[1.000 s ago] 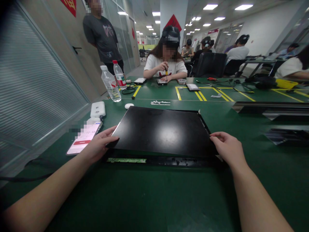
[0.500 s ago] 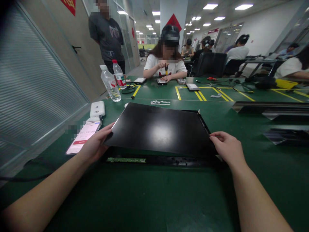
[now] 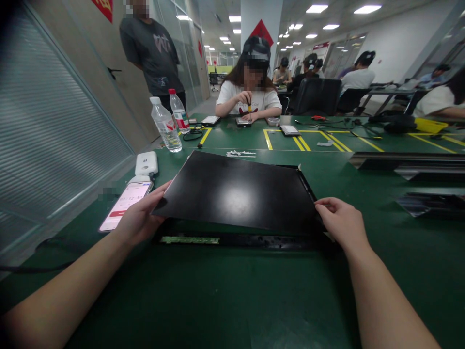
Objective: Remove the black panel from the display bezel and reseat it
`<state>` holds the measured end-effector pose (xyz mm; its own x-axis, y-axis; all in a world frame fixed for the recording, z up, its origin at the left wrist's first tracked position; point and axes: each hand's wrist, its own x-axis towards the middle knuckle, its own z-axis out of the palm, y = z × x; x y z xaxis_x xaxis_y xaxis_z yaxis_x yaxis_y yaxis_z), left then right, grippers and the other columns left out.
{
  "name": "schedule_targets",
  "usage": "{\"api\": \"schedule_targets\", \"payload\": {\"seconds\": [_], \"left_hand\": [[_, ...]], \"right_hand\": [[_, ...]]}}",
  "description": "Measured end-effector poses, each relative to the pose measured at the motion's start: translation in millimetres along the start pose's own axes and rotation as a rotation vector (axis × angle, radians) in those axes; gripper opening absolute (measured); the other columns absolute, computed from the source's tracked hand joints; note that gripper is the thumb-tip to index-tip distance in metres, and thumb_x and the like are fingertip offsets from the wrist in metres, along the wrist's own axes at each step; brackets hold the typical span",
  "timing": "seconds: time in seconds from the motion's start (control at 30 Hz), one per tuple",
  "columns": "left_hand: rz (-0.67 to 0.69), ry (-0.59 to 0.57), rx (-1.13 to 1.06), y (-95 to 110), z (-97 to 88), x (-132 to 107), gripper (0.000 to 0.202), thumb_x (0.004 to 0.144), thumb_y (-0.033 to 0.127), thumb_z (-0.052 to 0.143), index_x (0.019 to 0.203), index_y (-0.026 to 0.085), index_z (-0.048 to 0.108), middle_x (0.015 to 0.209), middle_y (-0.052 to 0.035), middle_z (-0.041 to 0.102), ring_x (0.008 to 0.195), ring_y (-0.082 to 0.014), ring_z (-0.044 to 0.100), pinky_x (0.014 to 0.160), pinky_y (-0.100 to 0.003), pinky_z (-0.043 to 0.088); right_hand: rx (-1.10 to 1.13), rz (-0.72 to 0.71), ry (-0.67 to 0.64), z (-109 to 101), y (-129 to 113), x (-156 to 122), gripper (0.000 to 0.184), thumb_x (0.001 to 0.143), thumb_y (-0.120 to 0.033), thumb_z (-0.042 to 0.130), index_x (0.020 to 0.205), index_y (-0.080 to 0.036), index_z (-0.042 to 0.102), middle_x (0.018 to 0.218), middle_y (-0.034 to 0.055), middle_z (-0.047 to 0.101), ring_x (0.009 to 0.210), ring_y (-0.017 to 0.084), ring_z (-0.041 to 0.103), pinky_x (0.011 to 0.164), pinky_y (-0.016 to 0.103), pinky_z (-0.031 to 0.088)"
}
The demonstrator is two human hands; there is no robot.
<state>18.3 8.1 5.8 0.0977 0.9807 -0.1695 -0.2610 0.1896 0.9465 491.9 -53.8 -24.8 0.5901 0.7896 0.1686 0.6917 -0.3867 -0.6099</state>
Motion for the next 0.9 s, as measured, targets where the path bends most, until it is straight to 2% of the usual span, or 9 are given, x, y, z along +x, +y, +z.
{"api": "schedule_targets", "payload": {"seconds": [0.17,0.27,0.43,0.6,0.9], "left_hand": [[-0.015,0.022,-0.014,-2.7,-4.1,2.2,0.05,0.08,0.031,0.084,0.129,0.024,0.084,0.137,-0.0056,0.08,0.119,-0.0305,0.073,0.076,-0.028,0.062],[-0.001,0.01,-0.022,-4.8,-5.6,3.4,0.051,0.079,0.031,0.087,0.129,0.022,0.085,0.14,-0.006,0.079,0.119,-0.0295,0.073,0.076,-0.026,0.062],[0.008,-0.008,-0.002,-6.4,-4.1,4.1,0.059,0.082,0.023,0.083,0.141,0.018,0.079,0.133,-0.01,0.082,0.114,-0.0295,0.077,0.076,-0.027,0.063],[-0.014,-0.012,0.005,-6.7,-3.3,5.2,0.062,0.088,0.018,0.074,0.151,0.018,0.072,0.131,-0.0103,0.083,0.114,-0.0296,0.078,0.081,-0.031,0.065],[-0.073,0.005,0.009,-6.5,-4.8,5.1,0.069,0.088,0.014,0.076,0.156,0.016,0.067,0.126,-0.012,0.084,0.107,-0.0258,0.079,0.072,-0.023,0.062]], "right_hand": [[0.01,-0.011,-0.008,0.5,-1.3,-1.0,0.025,0.073,-0.051,0.064,0.077,-0.03,0.078,0.078,0.0078,0.077,0.075,0.03,0.068,0.07,0.043,0.052],[0.004,-0.002,-0.003,0.7,-1.5,-0.6,0.025,0.071,-0.051,0.064,0.076,-0.03,0.078,0.077,0.0074,0.077,0.076,0.03,0.069,0.071,0.044,0.052],[-0.003,0.013,-0.012,0.6,-2.1,-0.7,0.026,0.071,-0.051,0.064,0.076,-0.03,0.078,0.077,0.0074,0.076,0.076,0.03,0.069,0.073,0.044,0.052],[-0.005,-0.004,-0.008,0.4,-2.7,-1.6,0.026,0.072,-0.052,0.063,0.076,-0.03,0.078,0.077,0.0074,0.077,0.075,0.03,0.069,0.07,0.042,0.052],[-0.026,-0.024,-0.003,0.3,-1.9,-0.3,0.025,0.074,-0.051,0.063,0.075,-0.03,0.078,0.074,0.0064,0.076,0.075,0.031,0.07,0.072,0.045,0.055]]}}
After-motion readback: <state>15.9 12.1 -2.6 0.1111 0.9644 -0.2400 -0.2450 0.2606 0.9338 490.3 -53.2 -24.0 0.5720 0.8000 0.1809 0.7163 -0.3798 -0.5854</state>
